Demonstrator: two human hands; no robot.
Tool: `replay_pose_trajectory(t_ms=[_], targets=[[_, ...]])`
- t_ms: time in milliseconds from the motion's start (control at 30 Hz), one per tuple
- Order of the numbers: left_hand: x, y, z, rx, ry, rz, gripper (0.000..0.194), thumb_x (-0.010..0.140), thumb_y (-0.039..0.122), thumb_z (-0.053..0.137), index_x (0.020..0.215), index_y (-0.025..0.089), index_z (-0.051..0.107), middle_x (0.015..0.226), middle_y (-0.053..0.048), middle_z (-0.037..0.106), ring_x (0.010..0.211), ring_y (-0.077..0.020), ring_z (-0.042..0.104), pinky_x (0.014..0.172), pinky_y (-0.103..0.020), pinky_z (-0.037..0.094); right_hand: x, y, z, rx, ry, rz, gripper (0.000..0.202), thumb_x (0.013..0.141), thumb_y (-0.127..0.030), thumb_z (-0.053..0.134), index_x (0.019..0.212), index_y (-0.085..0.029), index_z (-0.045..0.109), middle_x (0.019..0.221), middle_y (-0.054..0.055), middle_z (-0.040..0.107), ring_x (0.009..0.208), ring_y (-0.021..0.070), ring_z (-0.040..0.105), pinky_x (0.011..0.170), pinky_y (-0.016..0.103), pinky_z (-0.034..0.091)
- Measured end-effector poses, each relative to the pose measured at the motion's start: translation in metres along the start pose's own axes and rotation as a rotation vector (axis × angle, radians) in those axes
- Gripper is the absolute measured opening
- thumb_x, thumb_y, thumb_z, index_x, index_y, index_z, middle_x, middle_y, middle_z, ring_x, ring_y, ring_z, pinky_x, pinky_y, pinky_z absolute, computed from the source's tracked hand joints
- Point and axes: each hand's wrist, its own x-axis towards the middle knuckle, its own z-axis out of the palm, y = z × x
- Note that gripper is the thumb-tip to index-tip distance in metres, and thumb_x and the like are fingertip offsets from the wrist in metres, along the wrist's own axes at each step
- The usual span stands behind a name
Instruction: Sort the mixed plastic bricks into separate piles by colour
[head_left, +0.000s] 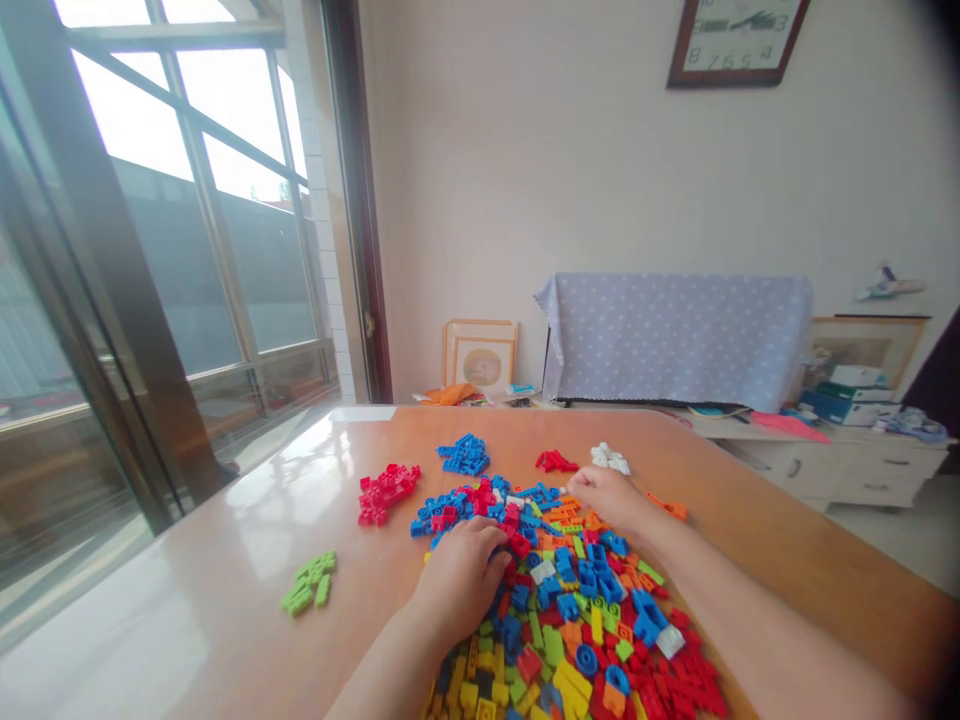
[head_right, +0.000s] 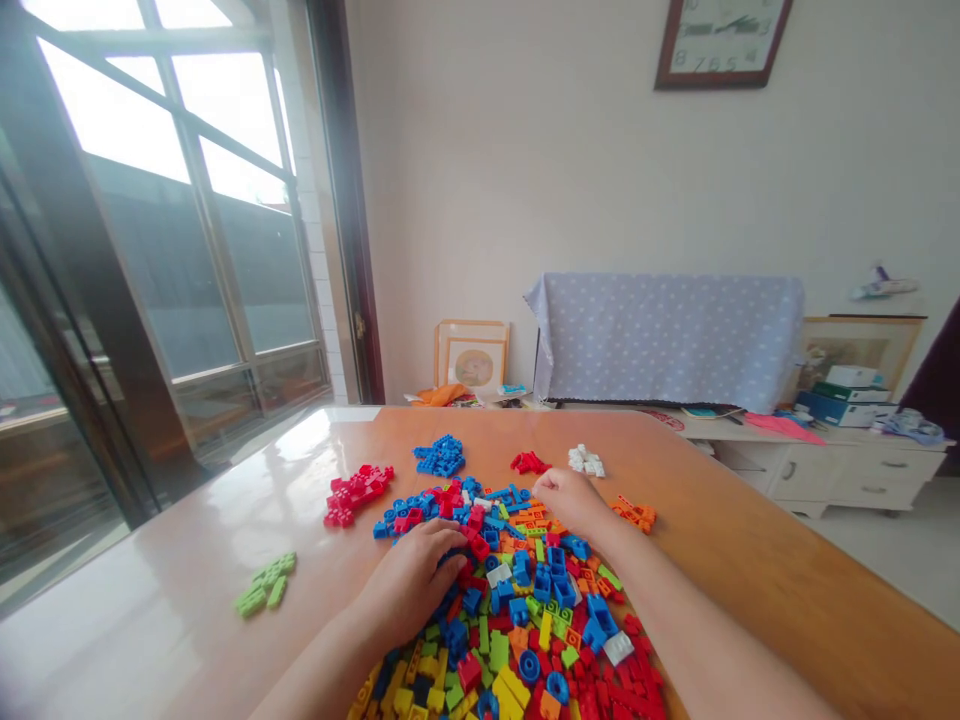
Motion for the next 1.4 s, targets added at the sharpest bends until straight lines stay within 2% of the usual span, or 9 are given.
replay_pose_trajectory(t_ms=[167, 333, 600, 733, 833, 967, 1100, 1233, 1400], targets=[[-0.001, 0.002, -0.002, -0.032, 0.028, 0.013, 0.026, 0.098, 0.029, 0.05, 0.108, 0.026, 0.073, 0.114, -0.006, 0.07, 0.107, -0.0228, 0.065, 0.092, -0.03, 0.051, -0.043, -0.015, -0.017, 0.117, -0.061, -0.024, 0.028, 0.084, -0.041, 0.059, 0.09, -0.017, 0.072, 0.076, 0.002, 0.071, 0.071, 0.0163, 0.062, 0.065, 0.025, 0.046], [-0.001, -0.002, -0.002, -0.052, 0.085, -0.005, 0.027, 0.099, 0.026, 0.047, 0.11, 0.026, 0.072, 0.11, -0.005, 0.071, 0.099, -0.021, 0.067, 0.086, -0.029, 0.051, -0.06, -0.021, -0.017, 0.217, -0.051, -0.032, 0.027, 0.079, -0.038, 0.064, 0.093, -0.017, 0.073, 0.073, 0.001, 0.069, 0.067, 0.0156, 0.058, 0.062, 0.025, 0.043], [-0.001, -0.007, -0.008, -0.057, 0.207, -0.073, 0.026, 0.099, 0.025, 0.048, 0.113, 0.027, 0.069, 0.116, -0.004, 0.074, 0.109, -0.023, 0.067, 0.09, -0.03, 0.049, -0.065, -0.006, -0.015, 0.065, 0.058, -0.042, 0.017, 0.08, -0.034, 0.062, 0.084, -0.023, 0.074, 0.074, 0.0, 0.07, 0.07, 0.0177, 0.06, 0.065, 0.027, 0.043], [-0.004, 0.001, -0.007, -0.017, 0.148, -0.073, 0.023, 0.097, 0.024, 0.05, 0.104, 0.025, 0.072, 0.104, -0.004, 0.075, 0.096, -0.0219, 0.069, 0.08, -0.028, 0.048, -0.069, -0.003, -0.011, -0.177, 0.058, -0.119, 0.022, 0.085, -0.042, 0.06, 0.09, -0.026, 0.075, 0.09, 0.003, 0.071, 0.08, 0.0195, 0.062, 0.072, 0.029, 0.043], [-0.005, 0.007, -0.006, 0.009, 0.088, -0.011, 0.021, 0.095, 0.025, 0.054, 0.101, 0.026, 0.074, 0.102, -0.004, 0.075, 0.094, -0.0216, 0.069, 0.079, -0.027, 0.048, -0.071, -0.002, -0.003, -0.308, 0.008, -0.177, 0.024, 0.088, -0.045, 0.058, 0.089, -0.027, 0.074, 0.091, 0.003, 0.07, 0.082, 0.0201, 0.063, 0.072, 0.029, 0.041], [-0.007, 0.008, -0.005, 0.024, 0.08, 0.009, 0.022, 0.096, 0.027, 0.053, 0.104, 0.027, 0.074, 0.104, -0.004, 0.075, 0.097, -0.0221, 0.068, 0.082, -0.028, 0.048, -0.072, -0.002, 0.004, -0.26, -0.045, -0.19, 0.031, 0.092, -0.048, 0.053, 0.079, -0.025, 0.069, 0.082, 0.001, 0.069, 0.076, 0.0182, 0.062, 0.067, 0.027, 0.039], [-0.006, 0.006, -0.006, 0.023, 0.082, 0.008, 0.023, 0.097, 0.026, 0.051, 0.106, 0.026, 0.073, 0.106, -0.004, 0.074, 0.099, -0.0227, 0.068, 0.083, -0.029, 0.048, -0.067, 0.001, -0.001, -0.227, 0.015, -0.09, 0.034, 0.095, -0.047, 0.047, 0.079, -0.024, 0.066, 0.071, -0.001, 0.067, 0.069, 0.0164, 0.06, 0.063, 0.026, 0.037], [-0.004, 0.005, -0.005, 0.024, 0.084, 0.005, 0.025, 0.097, 0.026, 0.051, 0.108, 0.027, 0.073, 0.107, -0.004, 0.074, 0.1, -0.0234, 0.069, 0.084, -0.031, 0.048, -0.06, 0.008, -0.006, -0.304, 0.086, -0.048, 0.021, 0.091, -0.036, 0.053, 0.087, -0.026, 0.071, 0.084, 0.0, 0.071, 0.076, 0.0163, 0.061, 0.065, 0.026, 0.036], [-0.004, 0.004, -0.003, 0.035, 0.099, -0.002, 0.026, 0.098, 0.027, 0.049, 0.109, 0.028, 0.073, 0.108, -0.004, 0.074, 0.1, -0.0234, 0.069, 0.084, -0.031, 0.049, -0.054, 0.01, 0.0, -0.345, 0.07, -0.091, 0.014, 0.085, -0.03, 0.06, 0.089, -0.028, 0.074, 0.093, 0.001, 0.069, 0.087, 0.0177, 0.061, 0.071, 0.026, 0.036]])
